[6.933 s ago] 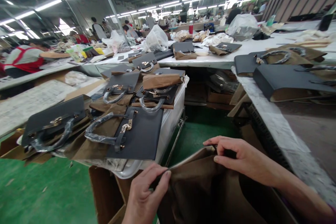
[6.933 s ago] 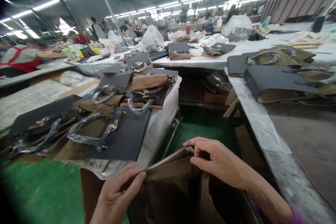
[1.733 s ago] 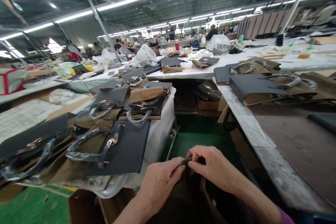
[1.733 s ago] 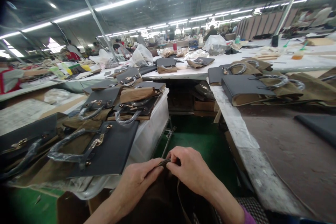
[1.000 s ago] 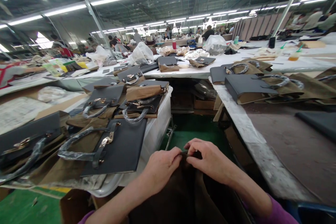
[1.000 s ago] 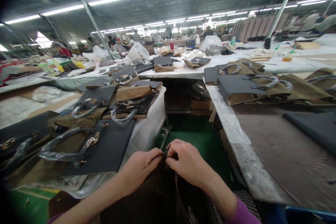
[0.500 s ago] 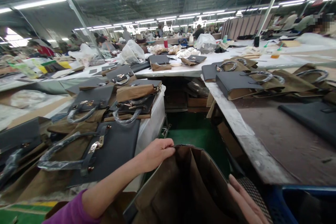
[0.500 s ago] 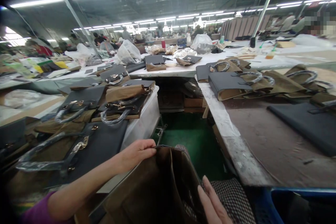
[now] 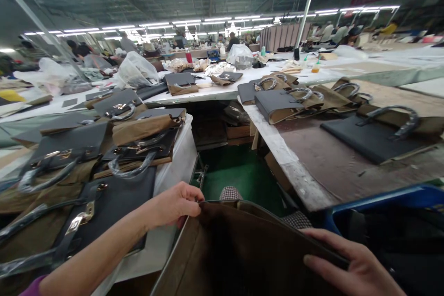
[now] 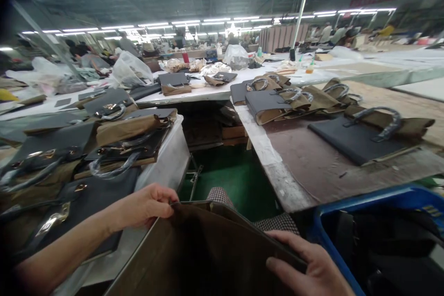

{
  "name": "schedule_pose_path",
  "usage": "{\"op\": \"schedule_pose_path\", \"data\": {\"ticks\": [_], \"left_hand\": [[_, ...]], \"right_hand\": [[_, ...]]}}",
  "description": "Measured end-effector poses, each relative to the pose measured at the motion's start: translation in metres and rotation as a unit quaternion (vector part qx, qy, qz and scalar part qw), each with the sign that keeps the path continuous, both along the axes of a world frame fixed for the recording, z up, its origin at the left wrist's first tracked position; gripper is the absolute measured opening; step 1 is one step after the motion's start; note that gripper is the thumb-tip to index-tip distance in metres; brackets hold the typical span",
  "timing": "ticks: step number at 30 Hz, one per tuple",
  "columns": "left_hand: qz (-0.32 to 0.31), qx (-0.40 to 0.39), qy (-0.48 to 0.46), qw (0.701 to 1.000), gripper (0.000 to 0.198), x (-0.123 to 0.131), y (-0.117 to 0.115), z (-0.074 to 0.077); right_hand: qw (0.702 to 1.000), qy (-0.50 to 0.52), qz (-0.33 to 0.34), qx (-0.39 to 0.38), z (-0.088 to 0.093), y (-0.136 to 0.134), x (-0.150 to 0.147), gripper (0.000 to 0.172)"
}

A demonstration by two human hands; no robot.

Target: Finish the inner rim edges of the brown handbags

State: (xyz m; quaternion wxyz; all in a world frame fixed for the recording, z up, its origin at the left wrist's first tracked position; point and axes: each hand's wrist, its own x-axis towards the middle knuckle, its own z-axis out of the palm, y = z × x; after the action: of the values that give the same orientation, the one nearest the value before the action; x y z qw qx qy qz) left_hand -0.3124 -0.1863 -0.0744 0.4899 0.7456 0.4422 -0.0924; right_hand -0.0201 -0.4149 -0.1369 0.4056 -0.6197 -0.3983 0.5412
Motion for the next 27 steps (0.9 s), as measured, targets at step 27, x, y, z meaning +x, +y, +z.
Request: {"op": "schedule_pose_path", "data": {"ticks": [27], "left_hand": [[-0.296, 0.179, -0.149, 0.926, 0.008, 0.107, -0.033, -0.009]], "right_hand": [[0.989, 0.06, -0.133, 0.001, -0.005, -0.005, -0.016, 0.034]]}}
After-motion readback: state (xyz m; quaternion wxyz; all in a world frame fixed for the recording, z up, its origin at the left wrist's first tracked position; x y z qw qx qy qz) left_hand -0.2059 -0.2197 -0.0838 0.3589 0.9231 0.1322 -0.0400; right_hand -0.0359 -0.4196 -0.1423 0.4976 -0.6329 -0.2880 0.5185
